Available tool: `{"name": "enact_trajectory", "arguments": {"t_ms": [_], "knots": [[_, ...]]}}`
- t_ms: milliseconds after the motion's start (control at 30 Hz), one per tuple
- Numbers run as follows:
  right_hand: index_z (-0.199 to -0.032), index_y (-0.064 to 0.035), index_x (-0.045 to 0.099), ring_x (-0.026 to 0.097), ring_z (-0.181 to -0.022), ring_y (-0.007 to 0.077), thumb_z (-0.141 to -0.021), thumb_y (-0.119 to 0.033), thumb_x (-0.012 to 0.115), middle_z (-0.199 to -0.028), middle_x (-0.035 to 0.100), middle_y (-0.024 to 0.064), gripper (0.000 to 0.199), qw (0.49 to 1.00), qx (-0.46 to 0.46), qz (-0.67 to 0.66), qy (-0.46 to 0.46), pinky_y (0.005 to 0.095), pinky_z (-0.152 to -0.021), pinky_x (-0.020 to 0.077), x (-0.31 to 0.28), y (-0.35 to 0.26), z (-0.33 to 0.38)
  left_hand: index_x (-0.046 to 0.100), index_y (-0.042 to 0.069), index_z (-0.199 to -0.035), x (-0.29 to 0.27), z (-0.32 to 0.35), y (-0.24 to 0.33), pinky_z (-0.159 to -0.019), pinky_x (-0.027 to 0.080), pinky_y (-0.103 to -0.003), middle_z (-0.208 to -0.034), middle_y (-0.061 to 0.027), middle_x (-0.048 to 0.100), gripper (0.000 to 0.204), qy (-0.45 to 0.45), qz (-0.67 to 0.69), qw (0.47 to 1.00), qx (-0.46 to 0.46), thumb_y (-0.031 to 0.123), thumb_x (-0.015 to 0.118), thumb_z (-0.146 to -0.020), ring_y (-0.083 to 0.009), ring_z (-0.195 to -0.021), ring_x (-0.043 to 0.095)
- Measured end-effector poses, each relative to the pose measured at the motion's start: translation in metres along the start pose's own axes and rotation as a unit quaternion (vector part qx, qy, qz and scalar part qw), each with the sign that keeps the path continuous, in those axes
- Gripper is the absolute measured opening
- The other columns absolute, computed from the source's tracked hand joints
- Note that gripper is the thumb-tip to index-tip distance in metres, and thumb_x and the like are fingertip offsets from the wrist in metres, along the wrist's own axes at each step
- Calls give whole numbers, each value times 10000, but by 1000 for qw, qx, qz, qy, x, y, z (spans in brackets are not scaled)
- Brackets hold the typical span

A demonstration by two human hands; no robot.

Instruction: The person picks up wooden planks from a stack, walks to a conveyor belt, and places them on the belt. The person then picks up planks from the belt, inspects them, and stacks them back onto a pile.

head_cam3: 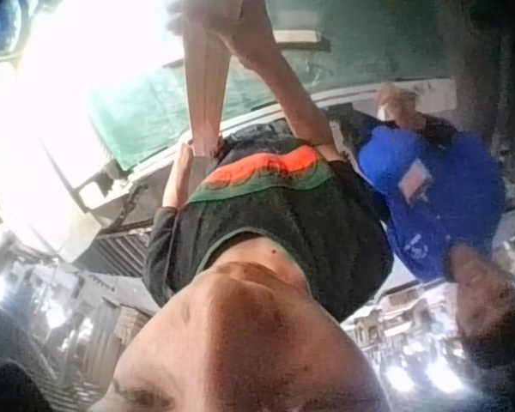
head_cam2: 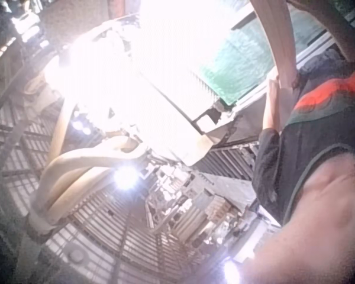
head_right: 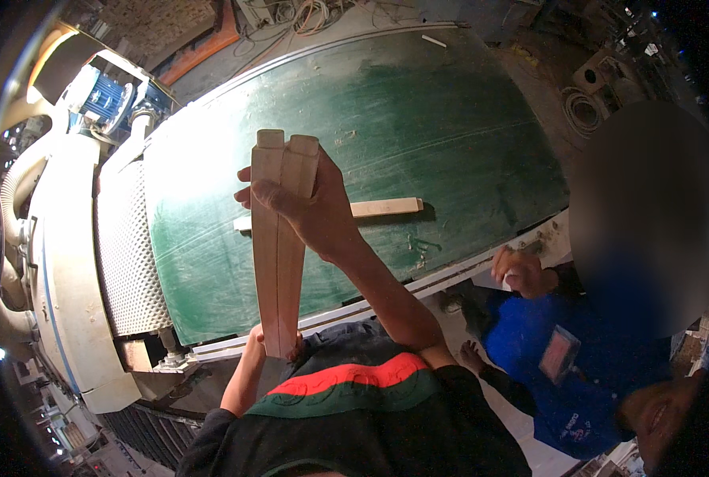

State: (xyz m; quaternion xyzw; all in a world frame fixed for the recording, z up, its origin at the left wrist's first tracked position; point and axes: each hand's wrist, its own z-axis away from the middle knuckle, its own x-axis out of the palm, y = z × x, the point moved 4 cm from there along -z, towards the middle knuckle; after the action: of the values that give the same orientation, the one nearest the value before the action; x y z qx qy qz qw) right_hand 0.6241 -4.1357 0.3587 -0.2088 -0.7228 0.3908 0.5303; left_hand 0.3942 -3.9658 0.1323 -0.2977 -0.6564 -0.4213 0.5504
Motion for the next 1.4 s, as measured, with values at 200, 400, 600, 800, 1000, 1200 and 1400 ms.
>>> {"name": "enact_trajectory", "arguments": {"t_ms": [200, 400, 600, 800, 1000, 1200, 1400], "knots": [[-1157, -26, 421, 666, -883, 243, -868, -68, 603, -1016, 627, 170, 344, 1000, -4, 4, 16, 368, -801, 571, -2, -1, 0, 486, -102, -1156, -9, 10, -4, -698, 522, -415, -935, -232, 609, 852, 13, 16, 1000, -3, 434, 844, -599, -334, -840, 621], [-1115, 9, 503, 682, -825, 256, -826, -89, 632, -1002, 653, 168, 331, 997, -28, 42, 52, 385, -722, 577, -9, -5, -4, 472, -108, -1166, -15, 10, 3, -685, 527, -441, -976, -254, 598, 907, 107, 37, 994, -8, 470, 847, -577, -347, -843, 627], [-1135, 15, 474, 677, -839, 261, -826, -108, 657, -1010, 644, 188, 380, 994, -31, 48, 94, 378, -729, 572, -23, 0, -8, 449, -79, -1225, -15, 8, 15, -720, 522, -410, -1019, -232, 597, 975, 78, -64, 994, -33, 526, 834, -565, -330, -850, 627], [-1118, 47, 437, 628, -863, 285, -784, -406, 702, -1000, 574, 180, 622, 951, -3, 210, 227, 430, -794, 555, -77, 39, 3, 673, -24, -920, 42, 0, 79, -620, 462, -255, -750, -16, 643, 439, 433, -468, 770, 6, 316, 793, -669, -70, -687, 538], [-1312, -10, 356, 564, -1066, 324, -855, -351, 637, -1144, 532, 161, 636, 944, 111, -22, 310, 452, -974, 443, -169, 85, 41, 581, 33, -1105, 67, -3, 99, -870, 407, -379, -996, -117, 613, 699, 533, -766, 323, 158, 304, 871, -530, -270, -930, 558], [-1186, -45, 499, 594, -961, 219, -869, -241, 646, -1070, 581, 82, 401, 899, 202, 95, 376, 364, -748, 547, -204, 111, 119, 573, 104, -1136, 10, 24, 91, -946, 368, -417, -1096, -80, 579, 739, 525, -776, 317, 148, 311, 866, -489, -276, -1043, 519], [-1097, -36, 525, 621, -932, 234, -858, -257, 656, -1033, 596, 101, 351, 890, 256, 79, 370, 397, -731, 590, -221, 121, 156, 550, 131, -1215, 22, 52, 87, -1006, 352, -440, -1222, -104, 517, 854, 557, -748, 311, 183, 349, 881, -458, -305, -1161, 437]]}}
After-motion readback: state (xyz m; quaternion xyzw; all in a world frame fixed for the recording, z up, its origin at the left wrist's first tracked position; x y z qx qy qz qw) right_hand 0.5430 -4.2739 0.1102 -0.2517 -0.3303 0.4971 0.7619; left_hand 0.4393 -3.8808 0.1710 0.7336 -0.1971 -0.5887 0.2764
